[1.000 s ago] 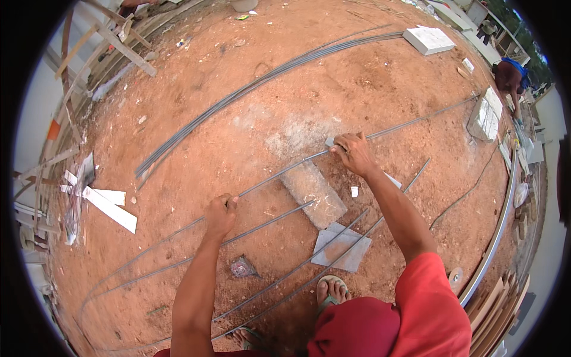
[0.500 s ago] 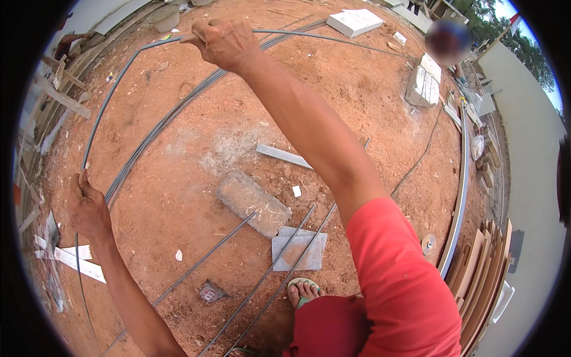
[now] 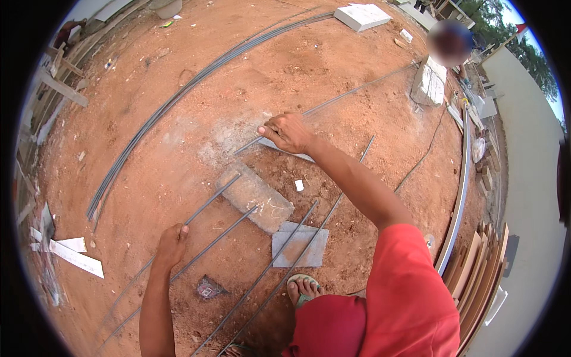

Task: The person measures and cuts long metal rods using an angle grinder at a construction site. They repeatedly position the rods on the ground, measure them with a tape measure, and cut them to length, creating sparks during the process.

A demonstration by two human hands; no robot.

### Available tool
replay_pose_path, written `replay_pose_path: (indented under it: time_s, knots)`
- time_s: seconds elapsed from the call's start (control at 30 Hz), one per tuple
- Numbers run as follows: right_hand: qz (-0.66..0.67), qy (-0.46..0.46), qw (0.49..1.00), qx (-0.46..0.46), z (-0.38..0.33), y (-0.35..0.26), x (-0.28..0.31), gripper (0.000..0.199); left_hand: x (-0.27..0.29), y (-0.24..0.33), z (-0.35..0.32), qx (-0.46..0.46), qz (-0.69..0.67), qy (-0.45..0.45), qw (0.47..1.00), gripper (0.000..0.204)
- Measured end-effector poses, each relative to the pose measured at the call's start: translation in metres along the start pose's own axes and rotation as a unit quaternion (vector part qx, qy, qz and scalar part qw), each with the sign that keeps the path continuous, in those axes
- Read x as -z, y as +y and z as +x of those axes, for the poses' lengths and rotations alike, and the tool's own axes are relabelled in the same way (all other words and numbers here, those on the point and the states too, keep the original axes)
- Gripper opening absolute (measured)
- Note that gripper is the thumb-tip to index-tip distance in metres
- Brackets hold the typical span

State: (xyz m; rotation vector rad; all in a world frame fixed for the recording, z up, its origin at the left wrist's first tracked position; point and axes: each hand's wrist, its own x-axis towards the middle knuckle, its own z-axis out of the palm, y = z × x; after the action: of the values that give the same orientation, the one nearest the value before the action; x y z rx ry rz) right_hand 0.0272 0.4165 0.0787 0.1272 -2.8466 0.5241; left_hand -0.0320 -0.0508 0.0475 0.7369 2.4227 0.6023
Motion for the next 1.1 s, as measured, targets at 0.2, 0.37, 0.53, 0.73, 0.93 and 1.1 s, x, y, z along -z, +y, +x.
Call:
replay_pose_path:
  time_s: [0.2, 0.37, 0.53, 0.73, 0.93, 1.1]
  knots:
    - [0.005, 0.052, 0.995, 0.079, 0.065, -0.082, 0.024, 0.049, 0.004, -0.017, -0.004, 0.009, -0.049, -0.026, 0.998, 0.045]
    - [0.01, -0.016, 0.982, 0.189, 0.102, -0.221, -0.01, 0.044, 0.035, -0.033, -0.041, 0.046, 0.008, -0.018, 0.999, 0.041]
    - [0.112, -0.082, 0.95, 0.281, 0.142, -0.365, -0.036, 0.038, 0.043, -0.044, -0.076, -0.053, 0.062, 0.188, 0.979, 0.042]
    - [0.151, -0.18, 0.924, 0.302, 0.151, -0.569, -0.045, 0.037, 0.049, 0.049, -0.1, -0.085, -0.586, 0.113, 0.798, 0.044]
    - [0.156, -0.22, 0.913, 0.306, 0.131, -0.653, -0.044, 0.043, 0.022, 0.002, -0.094, -0.172, -0.719, 0.253, 0.623, 0.032]
    - [0.099, -0.136, 0.95, 0.265, 0.101, -0.499, -0.009, 0.052, 0.099, -0.084, -0.207, 0.066, -0.711, 0.406, 0.571, 0.045]
